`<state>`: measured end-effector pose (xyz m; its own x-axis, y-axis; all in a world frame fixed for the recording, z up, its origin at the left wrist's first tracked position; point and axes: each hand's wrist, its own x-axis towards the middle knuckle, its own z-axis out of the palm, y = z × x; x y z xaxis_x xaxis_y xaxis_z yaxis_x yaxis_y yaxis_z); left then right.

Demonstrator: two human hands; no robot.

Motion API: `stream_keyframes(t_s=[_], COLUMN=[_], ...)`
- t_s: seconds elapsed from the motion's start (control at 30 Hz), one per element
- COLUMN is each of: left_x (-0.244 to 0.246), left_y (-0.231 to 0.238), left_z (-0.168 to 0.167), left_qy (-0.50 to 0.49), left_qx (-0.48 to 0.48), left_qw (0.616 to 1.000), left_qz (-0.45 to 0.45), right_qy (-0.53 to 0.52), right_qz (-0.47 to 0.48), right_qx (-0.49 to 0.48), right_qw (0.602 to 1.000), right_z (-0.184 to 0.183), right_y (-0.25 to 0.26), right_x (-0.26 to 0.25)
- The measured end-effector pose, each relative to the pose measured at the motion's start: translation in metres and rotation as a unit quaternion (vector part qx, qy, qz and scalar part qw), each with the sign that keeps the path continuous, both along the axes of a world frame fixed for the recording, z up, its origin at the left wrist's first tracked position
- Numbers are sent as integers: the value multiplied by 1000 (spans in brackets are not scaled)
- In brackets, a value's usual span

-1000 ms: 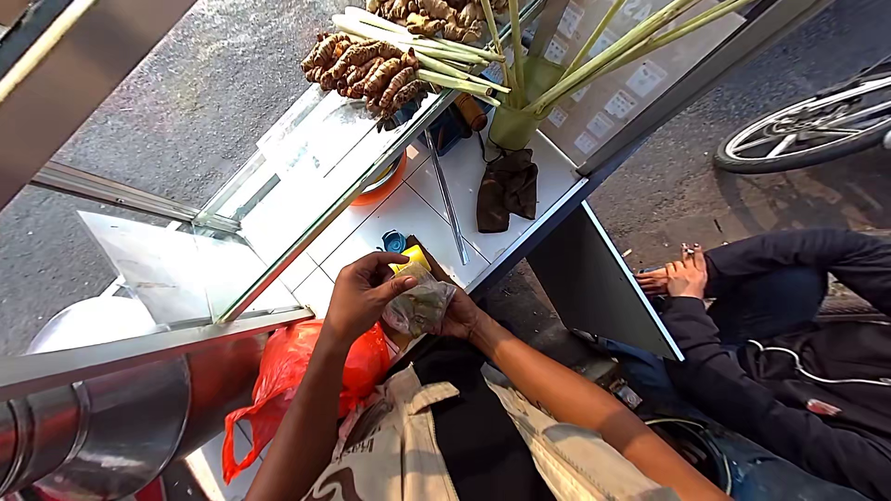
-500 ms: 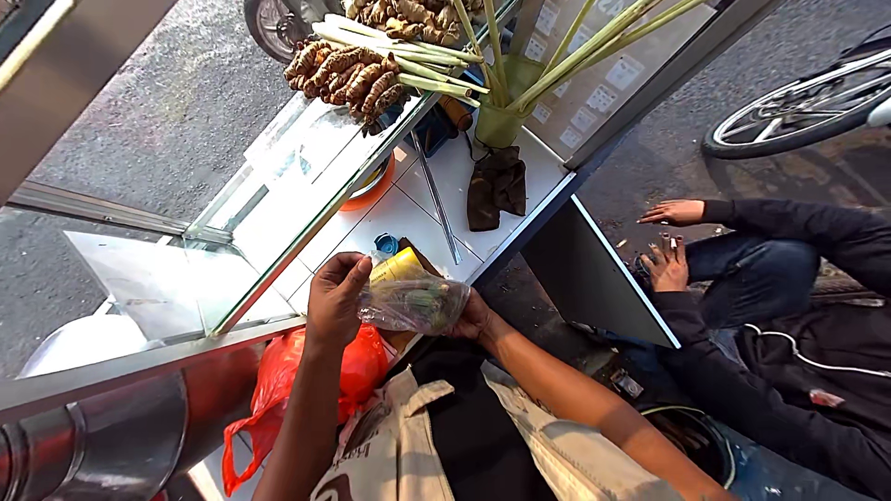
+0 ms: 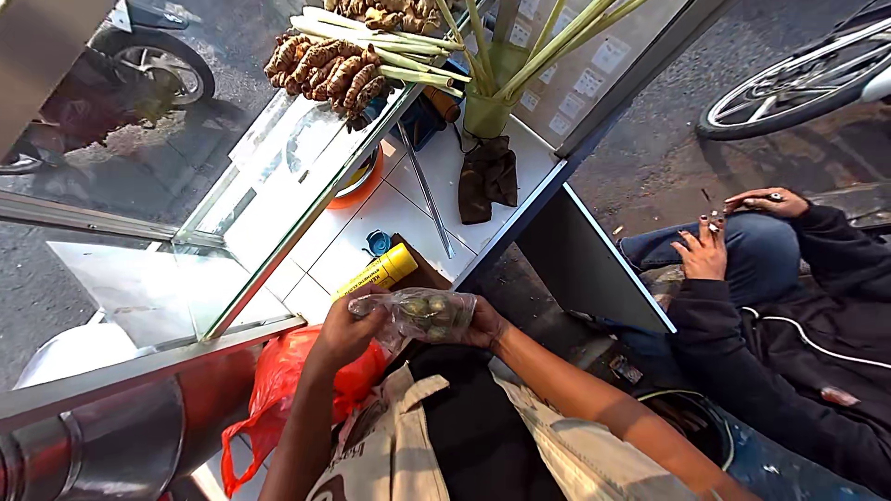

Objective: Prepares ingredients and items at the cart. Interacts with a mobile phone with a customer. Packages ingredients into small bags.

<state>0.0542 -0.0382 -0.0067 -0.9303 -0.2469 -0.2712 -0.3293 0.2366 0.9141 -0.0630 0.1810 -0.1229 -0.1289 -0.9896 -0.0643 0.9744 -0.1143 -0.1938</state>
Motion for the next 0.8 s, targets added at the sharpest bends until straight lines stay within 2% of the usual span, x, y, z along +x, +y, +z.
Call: stream_keyframes(t_s=[0.07,0.27,0.37,0.47,0.57,0.7,0.8], left_x=[2,0,-3,-6,-10,-26,-39], left_y=[-2,23,38,39,40,47,45], left_z=[-2,-19,-24,-24,-17,-3,-6], left_qy=[35,21,54,70,46,7,25], left_qx=[37,97,114,145,222,309,347], left_qw=[998,995,991,982,957,899,870], left_qz=[43,9,50,99,183,312,348], right_qy=[-6,-72,-64,-54,-60,-57,-50], right_qz=[-12,-14,-3,-11,-34,-55,-74], right_qx=[-3,55,66,30,14,-8,-10], right_qw=[1000,996,996,998,998,997,996], right_z=[-2,5,5,0,-3,1,2], right_y=[4,-5,-9,-3,2,8,17], right_x=[2,19,19,6,1,-5,-10])
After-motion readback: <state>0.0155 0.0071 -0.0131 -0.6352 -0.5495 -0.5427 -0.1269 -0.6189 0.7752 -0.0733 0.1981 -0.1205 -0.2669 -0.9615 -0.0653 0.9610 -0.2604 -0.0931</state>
